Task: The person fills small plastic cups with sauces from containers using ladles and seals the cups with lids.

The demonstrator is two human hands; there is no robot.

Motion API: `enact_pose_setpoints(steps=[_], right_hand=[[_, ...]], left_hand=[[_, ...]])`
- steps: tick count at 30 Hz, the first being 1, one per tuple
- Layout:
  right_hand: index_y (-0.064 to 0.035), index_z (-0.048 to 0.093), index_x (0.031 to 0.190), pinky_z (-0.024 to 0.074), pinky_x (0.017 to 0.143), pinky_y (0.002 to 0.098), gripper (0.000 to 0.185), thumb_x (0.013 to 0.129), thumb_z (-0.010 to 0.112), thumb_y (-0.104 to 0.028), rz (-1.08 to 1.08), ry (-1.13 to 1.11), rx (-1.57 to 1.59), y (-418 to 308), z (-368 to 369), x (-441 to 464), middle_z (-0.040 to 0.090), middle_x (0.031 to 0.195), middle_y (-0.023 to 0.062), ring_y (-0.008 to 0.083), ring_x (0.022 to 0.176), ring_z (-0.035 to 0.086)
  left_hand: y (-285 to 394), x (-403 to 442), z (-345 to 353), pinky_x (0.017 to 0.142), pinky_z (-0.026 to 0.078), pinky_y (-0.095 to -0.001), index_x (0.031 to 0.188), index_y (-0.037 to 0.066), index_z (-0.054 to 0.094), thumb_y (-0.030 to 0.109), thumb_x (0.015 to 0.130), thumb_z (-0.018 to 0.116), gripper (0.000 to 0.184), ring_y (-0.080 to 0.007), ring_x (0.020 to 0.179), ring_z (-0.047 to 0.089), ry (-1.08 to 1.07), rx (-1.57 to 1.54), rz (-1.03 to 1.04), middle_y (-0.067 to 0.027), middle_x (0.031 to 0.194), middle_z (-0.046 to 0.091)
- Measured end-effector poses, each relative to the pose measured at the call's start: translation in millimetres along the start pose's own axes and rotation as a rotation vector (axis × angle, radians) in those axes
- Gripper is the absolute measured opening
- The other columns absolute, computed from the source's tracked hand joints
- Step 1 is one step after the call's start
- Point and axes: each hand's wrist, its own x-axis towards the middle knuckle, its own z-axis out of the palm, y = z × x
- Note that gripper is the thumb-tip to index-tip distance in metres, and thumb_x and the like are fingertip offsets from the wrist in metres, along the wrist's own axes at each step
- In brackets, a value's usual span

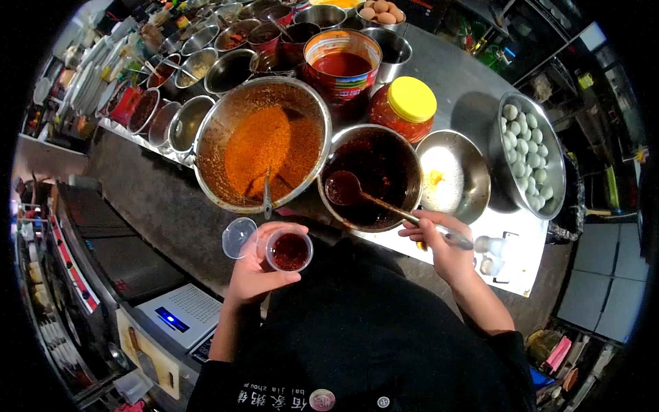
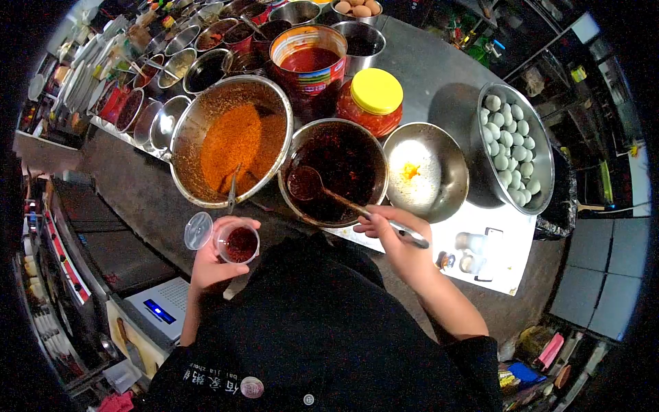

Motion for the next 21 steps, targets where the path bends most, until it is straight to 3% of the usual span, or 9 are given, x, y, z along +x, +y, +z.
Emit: enact_pose_setpoints(steps=[5,9,11,12,15,20,21], right_hand=[[0.0068,0.059,0.103,0.0542,0.071,0.028,0.022,0.089,0.054,-0.009,-0.275,-0.125,-0.401,-11.1,2.6,-3.0,0.064,0.091,0.0188,0.0246,0.084,0.065],[0.0078,0.059,0.103,0.0544,0.071,0.0282,0.023,0.089,0.054,-0.009,-0.332,-0.18,-0.543,-15.4,6.2,-5.4,0.064,0.09,0.0194,0.0245,0.084,0.066],[0.009,0.058,0.102,0.0534,0.068,0.0285,0.023,0.089,0.055,-0.01,-0.224,-0.033,-0.222,-5.1,9.2,-8.8,0.065,0.088,0.0182,0.0239,0.081,0.066],[0.009,0.058,0.102,0.0534,0.068,0.0285,0.023,0.089,0.055,-0.01,-0.225,-0.031,-0.225,-7.0,8.6,-8.3,0.065,0.088,0.0182,0.0239,0.081,0.066],[0.0088,0.056,0.103,0.053,0.069,0.0279,0.032,0.093,0.048,-0.021,0.122,0.1,0.082,-8.2,0.9,-1.4,0.063,0.091,0.0197,0.0259,0.082,0.066],[0.007,0.057,0.102,0.0528,0.068,0.0291,0.029,0.092,0.049,-0.019,0.057,0.217,0.082,-28.7,-8.0,-6.6,0.064,0.088,0.0209,0.0277,0.081,0.066],[0.0068,0.057,0.101,0.0529,0.068,0.0295,0.028,0.092,0.05,-0.019,-0.011,0.227,0.049,-37.1,-10.5,-9.9,0.064,0.087,0.0215,0.0278,0.08,0.066]], left_hand=[[1.5,-2.4,3.9,0.095,0.042,-0.0334,0.122,0.001,0.04,-0.002,0.064,0.073,0.067,-0.0202,0.111,0.051,0.044,0.008,-0.043,-0.0124,0.119,0.052],[-0.4,-3.1,2.8,0.095,0.042,-0.0317,0.122,0.0,0.04,-0.002,0.065,0.074,0.067,-0.0197,0.111,0.051,0.062,-0.005,-0.04,-0.0126,0.118,0.052],[1.4,-2.7,3.8,0.095,0.042,-0.0315,0.122,-0.001,0.04,-0.001,0.065,0.074,0.067,-0.0197,0.111,0.051,0.061,0.015,-0.038,-0.0126,0.118,0.052],[2.9,-1.8,6.6,0.095,0.043,-0.0315,0.122,-0.001,0.039,-0.002,0.065,0.074,0.067,-0.0199,0.11,0.052,0.089,0.02,-0.043,-0.0127,0.117,0.052],[-1.1,2.7,9.5,0.094,0.043,-0.0316,0.123,-0.002,0.039,-0.003,0.066,0.073,0.066,-0.0201,0.11,0.052,0.127,0.053,-0.019,-0.013,0.117,0.052],[-9.4,22.1,14.0,0.092,0.045,-0.0322,0.121,-0.003,0.041,-0.004,0.07,0.07,0.058,-0.0197,0.107,0.054,0.09,0.25,0.089,-0.0136,0.115,0.053],[-17.1,26.6,16.5,0.093,0.043,-0.031,0.123,-0.004,0.038,-0.009,0.069,0.068,0.062,-0.0185,0.108,0.053,0.081,0.149,0.077,-0.0132,0.117,0.052]])
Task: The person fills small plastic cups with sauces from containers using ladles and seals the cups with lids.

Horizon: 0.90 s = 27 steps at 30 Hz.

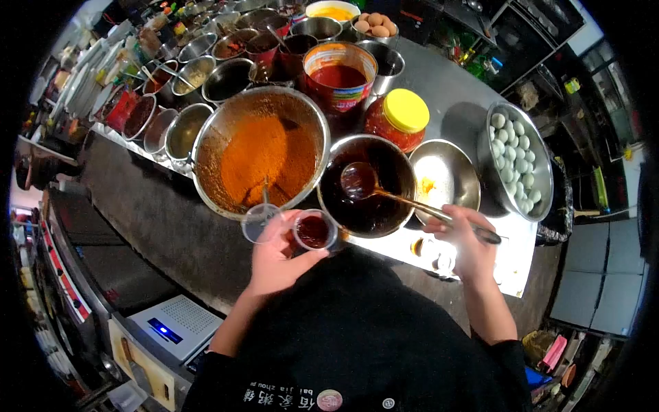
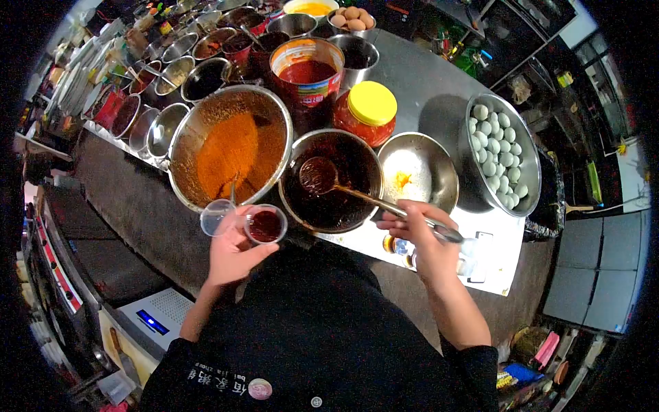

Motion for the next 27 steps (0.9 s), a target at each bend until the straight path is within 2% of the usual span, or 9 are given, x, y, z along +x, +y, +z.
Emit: enact_pose_setpoints(steps=[3,4,5,13,18,23,25,26,27], right_hand=[[0.0066,0.058,0.1,0.0535,0.068,0.0313,0.027,0.09,0.053,-0.018,-0.188,0.028,-0.048,-26.0,-4.2,-8.4,0.063,0.086,0.0228,0.0294,0.079,0.066],[0.0069,0.058,0.1,0.0541,0.067,0.0329,0.026,0.089,0.053,-0.016,-0.251,0.047,-0.111,-36.2,-4.8,-11.8,0.063,0.084,0.0233,0.031,0.078,0.066],[0.0077,0.057,0.099,0.0545,0.065,0.0341,0.026,0.09,0.052,-0.015,-0.288,0.051,-0.067,-42.0,-3.4,-14.2,0.063,0.083,0.0228,0.0316,0.078,0.066],[0.0067,0.054,0.104,0.0552,0.066,0.0381,0.025,0.091,0.048,-0.014,-0.289,-0.075,0.015,-62.7,4.2,-32.3,0.063,0.085,0.0255,0.0343,0.076,0.065],[0.006,0.054,0.102,0.0552,0.064,0.039,0.026,0.091,0.049,-0.017,-0.104,0.008,0.227,-63.0,3.0,-29.9,0.063,0.083,0.0253,0.0313,0.072,0.066],[0.0065,0.057,0.097,0.0557,0.061,0.0367,0.024,0.09,0.052,-0.016,-0.114,0.016,0.283,-49.7,-11.4,-21.3,0.063,0.082,0.0222,0.0294,0.071,0.065],[0.0066,0.059,0.093,0.0566,0.061,0.036,0.023,0.089,0.053,-0.015,-0.187,0.117,0.144,-29.8,-20.9,-15.0,0.063,0.083,0.0216,0.0294,0.072,0.066],[0.0066,0.059,0.091,0.0574,0.062,0.0362,0.023,0.089,0.054,-0.015,-0.195,0.087,0.054,-22.2,-23.4,-10.4,0.063,0.084,0.0221,0.0295,0.074,0.066],[0.0065,0.059,0.092,0.0574,0.063,0.0347,0.023,0.09,0.054,-0.016,-0.244,0.063,-0.053,-6.8,-26.5,-5.1,0.063,0.086,0.0221,0.0296,0.076,0.066]], left_hand=[[5.8,12.5,14.3,0.093,0.044,-0.0313,0.124,-0.003,0.035,-0.009,0.071,0.067,0.062,-0.0188,0.107,0.053,0.033,-0.07,0.038,-0.0132,0.117,0.051],[1.3,16.3,17.6,0.092,0.044,-0.031,0.123,-0.003,0.035,-0.008,0.072,0.067,0.06,-0.0186,0.106,0.053,0.08,0.028,0.013,-0.0128,0.116,0.051],[-6.1,22.1,18.8,0.087,0.048,-0.031,0.12,-0.001,0.039,0.005,0.072,0.072,0.059,-0.0193,0.103,0.055,0.093,0.034,0.072,-0.0139,0.115,0.05],[9.8,48.9,36.4,0.086,0.048,-0.0296,0.117,-0.001,0.039,-0.003,0.072,0.069,0.054,-0.0184,0.102,0.055,0.165,-0.124,0.133,-0.0132,0.11,0.053],[16.1,49.2,37.7,0.085,0.048,-0.0291,0.117,-0.001,0.04,-0.001,0.072,0.069,0.053,-0.0179,0.101,0.056,0.146,-0.158,0.157,-0.0135,0.107,0.055],[8.6,45.0,32.4,0.084,0.049,-0.03,0.117,0.0,0.042,0.004,0.072,0.071,0.053,-0.0185,0.102,0.056,0.17,-0.063,0.185,-0.013,0.11,0.054],[7.7,40.5,31.9,0.084,0.049,-0.0298,0.117,0.002,0.043,0.008,0.072,0.073,0.054,-0.019,0.102,0.056,0.186,-0.064,0.154,-0.0123,0.113,0.053],[4.3,38.2,29.8,0.095,0.041,-0.0309,0.121,0.0,0.039,-0.005,0.07,0.071,0.06,-0.0171,0.108,0.051,0.193,-0.12,0.115,-0.0098,0.115,0.052],[7.5,36.2,27.6,0.096,0.04,-0.0311,0.121,0.0,0.04,-0.004,0.069,0.072,0.061,-0.0173,0.108,0.05,0.181,-0.048,0.097,-0.0103,0.115,0.051]])
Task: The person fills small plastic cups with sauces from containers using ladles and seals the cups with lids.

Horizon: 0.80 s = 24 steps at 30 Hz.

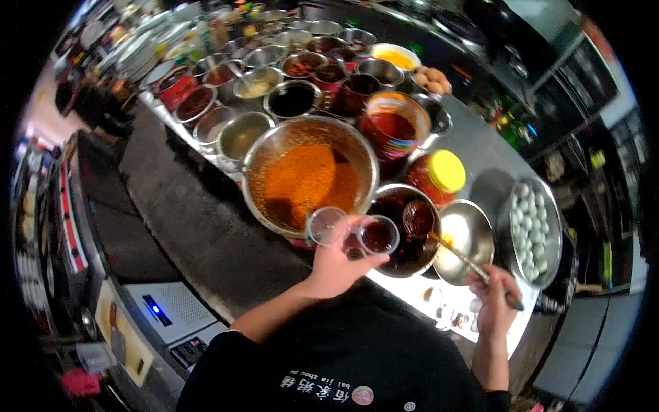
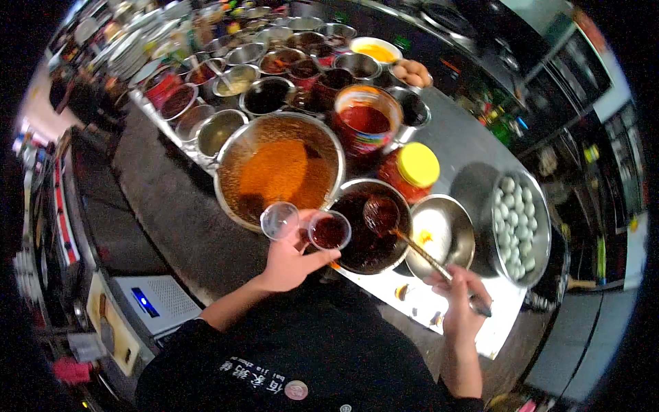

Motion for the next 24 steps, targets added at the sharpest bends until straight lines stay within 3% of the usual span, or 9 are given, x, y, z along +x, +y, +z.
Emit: enact_pose_setpoints(steps=[9,12,14,16,18,20,21,22,24], right_hand=[[0.0098,0.055,0.1,0.0549,0.069,0.0311,0.022,0.092,0.05,-0.01,0.253,-0.201,-0.158,54.2,35.8,26.5,0.063,0.083,0.0196,0.024,0.074,0.065],[0.0015,0.06,0.1,0.048,0.067,0.0255,0.029,0.091,0.053,-0.025,0.142,-0.016,-0.551,49.9,27.2,41.9,0.064,0.089,0.0098,0.0144,0.08,0.061],[-0.0018,0.06,0.106,0.0419,0.071,0.0244,0.034,0.09,0.052,-0.031,-0.061,0.244,-0.454,57.6,0.9,56.3,0.062,0.098,0.0074,0.0112,0.086,0.056],[-0.0016,0.059,0.109,0.0396,0.074,0.026,0.032,0.091,0.05,-0.026,-0.114,0.485,-0.449,15.8,43.7,45.0,0.06,0.1,0.0071,0.0107,0.09,0.053],[-0.0001,0.058,0.108,0.0384,0.07,0.0215,0.027,0.089,0.05,-0.017,-0.22,0.385,-0.46,-7.7,109.1,33.5,0.059,0.093,0.0038,0.0091,0.082,0.051],[-0.0009,0.063,0.096,0.0397,0.061,0.0211,0.016,0.082,0.059,-0.008,-0.176,0.104,-0.423,-13.6,201.6,24.0,0.058,0.081,0.0015,0.0077,0.068,0.05],[-0.0013,0.065,0.088,0.0415,0.057,0.0215,0.01,0.079,0.062,-0.005,-0.383,-0.071,-0.443,8.6,248.2,27.0,0.059,0.075,0.0019,0.0088,0.062,0.051],[-0.0005,0.065,0.087,0.0454,0.058,0.0254,0.011,0.076,0.064,-0.004,-0.366,-0.313,-0.659,-17.5,306.1,21.1,0.061,0.071,0.0069,0.0168,0.06,0.057],[-0.0018,0.062,0.092,0.0489,0.063,0.0399,0.015,0.078,0.063,-0.009,-0.651,-0.53,-0.7,11.5,380.3,31.1,0.062,0.078,0.0176,0.0361,0.069,0.059]], left_hand=[[22.1,-26.2,-47.0,0.096,0.041,-0.0339,0.12,-0.002,0.044,-0.006,0.067,0.073,0.061,-0.0195,0.11,0.051,0.126,-0.066,0.121,-0.0115,0.118,0.051],[22.9,-30.1,-86.3,0.095,0.041,-0.0337,0.119,-0.002,0.045,-0.007,0.066,0.072,0.06,-0.0194,0.109,0.052,0.182,-0.061,0.132,-0.0113,0.117,0.052],[22.2,-28.9,-118.7,0.094,0.042,-0.0332,0.118,-0.002,0.046,-0.008,0.065,0.072,0.059,-0.0189,0.107,0.052,0.21,-0.044,0.189,-0.0105,0.115,0.053],[17.0,-28.4,-157.4,0.093,0.042,-0.0327,0.118,-0.002,0.046,-0.007,0.065,0.073,0.06,-0.0188,0.106,0.053,0.228,-0.033,0.21,-0.01,0.114,0.053],[14.8,-29.8,-199.7,0.093,0.044,-0.0321,0.118,0.001,0.047,0.002,0.068,0.075,0.057,-0.0191,0.107,0.054,0.21,-0.052,0.192,-0.0101,0.115,0.054],[17.9,-30.4,-244.5,0.093,0.042,-0.0322,0.117,-0.002,0.046,-0.005,0.064,0.074,0.06,-0.0187,0.106,0.053,0.157,0.041,0.185,-0.0107,0.113,0.053],[25.6,-31.6,-265.6,0.093,0.042,-0.0325,0.117,-0.002,0.046,-0.005,0.064,0.074,0.06,-0.0189,0.106,0.053,0.141,0.043,0.19,-0.0109,0.113,0.053],[33.5,-32.7,-283.4,0.093,0.042,-0.0327,0.117,-0.002,0.046,-0.005,0.064,0.074,0.06,-0.019,0.106,0.053,0.121,0.043,0.194,-0.0111,0.113,0.053],[42.0,-38.5,-318.6,0.093,0.042,-0.0333,0.117,-0.003,0.046,-0.004,0.064,0.075,0.061,-0.0198,0.106,0.053,0.127,0.068,0.204,-0.0118,0.114,0.053]])
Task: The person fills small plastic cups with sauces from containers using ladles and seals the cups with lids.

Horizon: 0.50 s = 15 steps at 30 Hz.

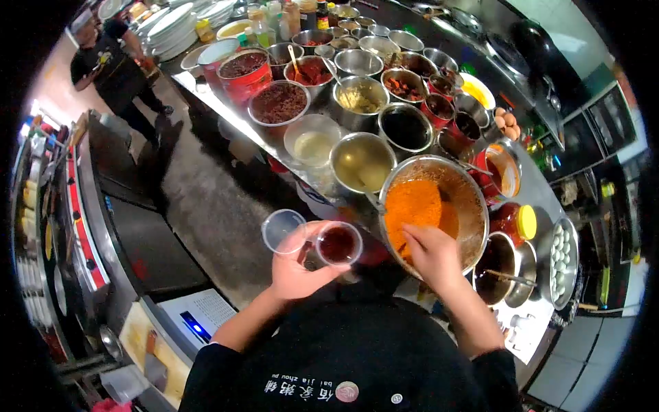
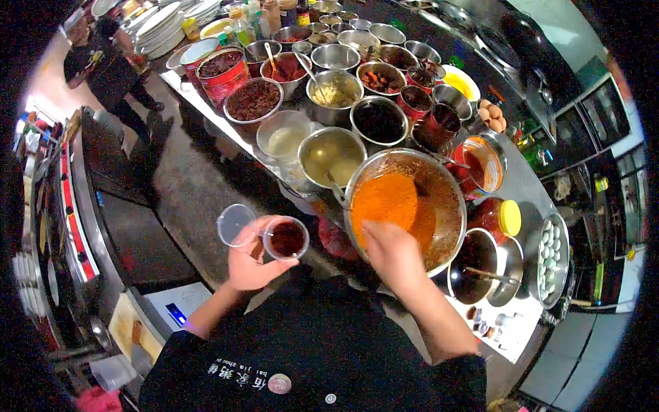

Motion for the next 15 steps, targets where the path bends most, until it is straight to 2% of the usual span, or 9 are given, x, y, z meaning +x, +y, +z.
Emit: enact_pose_setpoints(steps=[2,3,5,9,11,12,14,15], right_hand=[[-0.0036,0.061,0.095,0.0469,0.063,0.0413,0.022,0.079,0.064,-0.019,0.133,-0.261,-0.229,-8.3,37.7,32.3,0.06,0.076,0.0178,0.0352,0.072,0.059],[-0.0036,0.061,0.095,0.0469,0.063,0.0413,0.022,0.079,0.064,-0.019,0.153,-0.261,-0.23,-6.6,48.6,41.0,0.06,0.076,0.0178,0.0352,0.072,0.059],[-0.0031,0.058,0.095,0.0468,0.064,0.0433,0.027,0.079,0.064,-0.024,0.285,-0.439,-0.389,-0.5,62.7,49.1,0.059,0.074,0.0186,0.0345,0.072,0.059],[-0.0037,0.06,0.097,0.0479,0.063,0.0412,0.025,0.079,0.064,-0.02,0.255,-0.378,-0.431,13.7,72.5,52.4,0.06,0.076,0.0186,0.0347,0.071,0.059],[-0.0021,0.063,0.093,0.0494,0.057,0.0396,0.02,0.081,0.062,-0.018,0.047,-0.012,-0.092,15.0,76.6,66.1,0.061,0.069,0.0162,0.0309,0.062,0.061],[-0.0021,0.063,0.093,0.0494,0.057,0.0396,0.02,0.081,0.062,-0.018,0.048,-0.01,-0.094,13.3,79.0,77.5,0.061,0.069,0.0162,0.0309,0.062,0.061],[-0.0015,0.066,0.091,0.0466,0.048,0.0302,0.019,0.082,0.063,-0.019,0.624,-0.035,0.342,8.2,82.9,103.4,0.061,0.061,0.0105,0.0178,0.049,0.058],[0.0002,0.065,0.087,0.0415,0.042,0.024,0.021,0.083,0.063,-0.021,0.692,0.008,0.53,16.5,87.0,112.8,0.059,0.057,0.0055,0.0087,0.043,0.052]], left_hand=[[6.6,0.1,-28.9,0.093,0.042,-0.0338,0.118,-0.003,0.045,-0.004,0.063,0.075,0.063,-0.0207,0.107,0.053,-0.013,0.046,0.033,-0.0126,0.115,0.053],[9.2,-1.4,-39.4,0.091,0.043,-0.0328,0.117,-0.002,0.048,-0.002,0.063,0.076,0.061,-0.0202,0.105,0.054,0.031,0.035,0.024,-0.0121,0.114,0.054],[6.0,-6.8,-56.9,0.089,0.043,-0.0325,0.116,-0.002,0.05,-0.001,0.063,0.076,0.059,-0.0206,0.103,0.055,0.107,-0.017,0.012,-0.0127,0.113,0.054],[0.0,-12.6,-80.4,0.09,0.044,-0.0332,0.115,-0.003,0.049,-0.001,0.063,0.075,0.058,-0.0216,0.104,0.054,0.194,-0.052,-0.018,-0.0136,0.113,0.053],[1.7,-8.6,-86.7,0.09,0.044,-0.0333,0.115,-0.002,0.049,-0.001,0.063,0.075,0.058,-0.0216,0.103,0.054,0.194,-0.023,-0.01,-0.0134,0.112,0.053],[0.4,-4.8,-88.7,0.09,0.044,-0.0335,0.115,-0.002,0.048,-0.001,0.063,0.075,0.058,-0.0216,0.103,0.054,0.191,0.012,-0.002,-0.0133,0.112,0.053],[-0.7,4.2,-91.2,0.091,0.044,-0.0337,0.115,-0.002,0.048,-0.001,0.063,0.075,0.059,-0.0216,0.103,0.054,0.192,-0.001,-0.022,-0.0127,0.112,0.053],[0.4,10.0,-93.2,0.091,0.043,-0.0334,0.116,-0.002,0.048,-0.001,0.063,0.075,0.059,-0.0214,0.103,0.054,0.165,0.025,-0.057,-0.0125,0.112,0.053]])
